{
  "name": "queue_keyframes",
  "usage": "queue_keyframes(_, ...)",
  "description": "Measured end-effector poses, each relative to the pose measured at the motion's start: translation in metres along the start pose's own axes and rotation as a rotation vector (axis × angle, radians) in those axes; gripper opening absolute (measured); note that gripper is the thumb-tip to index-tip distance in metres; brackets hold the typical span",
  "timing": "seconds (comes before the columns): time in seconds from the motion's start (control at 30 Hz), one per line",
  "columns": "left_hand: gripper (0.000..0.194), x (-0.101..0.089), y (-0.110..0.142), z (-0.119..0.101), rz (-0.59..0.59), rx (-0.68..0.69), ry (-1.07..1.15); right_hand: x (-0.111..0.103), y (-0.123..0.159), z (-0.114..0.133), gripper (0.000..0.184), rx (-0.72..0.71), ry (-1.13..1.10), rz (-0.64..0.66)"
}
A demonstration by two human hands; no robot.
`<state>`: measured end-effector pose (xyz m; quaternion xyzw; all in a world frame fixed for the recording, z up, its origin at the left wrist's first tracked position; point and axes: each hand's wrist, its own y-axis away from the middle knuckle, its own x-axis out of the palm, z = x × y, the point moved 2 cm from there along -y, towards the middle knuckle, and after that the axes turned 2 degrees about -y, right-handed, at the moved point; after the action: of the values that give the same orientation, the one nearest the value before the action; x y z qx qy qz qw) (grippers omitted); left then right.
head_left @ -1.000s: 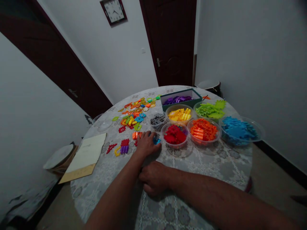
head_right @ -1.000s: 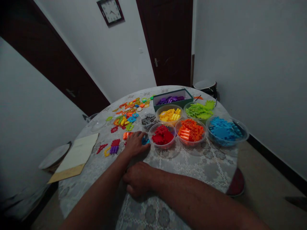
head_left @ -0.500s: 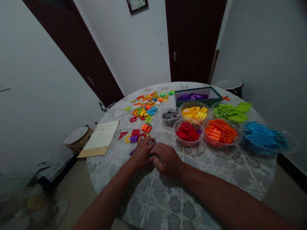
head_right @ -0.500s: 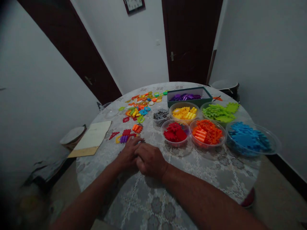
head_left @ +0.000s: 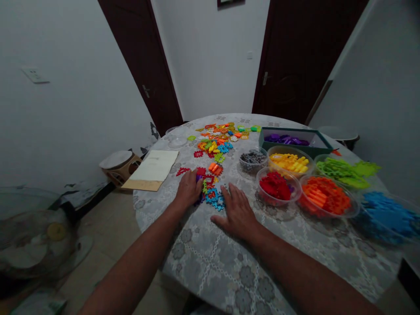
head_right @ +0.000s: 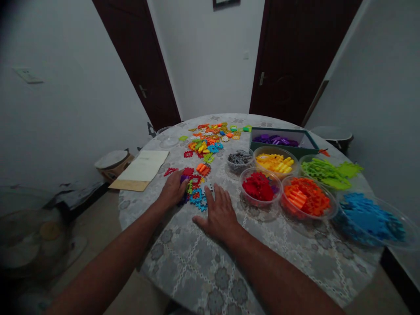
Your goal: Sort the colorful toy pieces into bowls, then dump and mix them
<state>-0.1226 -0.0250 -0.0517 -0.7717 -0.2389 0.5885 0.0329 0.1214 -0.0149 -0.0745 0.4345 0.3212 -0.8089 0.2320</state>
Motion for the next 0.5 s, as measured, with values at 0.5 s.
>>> queue_keyframes(0.5, 0.040, 0.014, -0.030, 0.000, 0.026, 0.070, -0.023, 0.002, -0.010, -0.003, 0.094, -0.041, 0.074, -0.011)
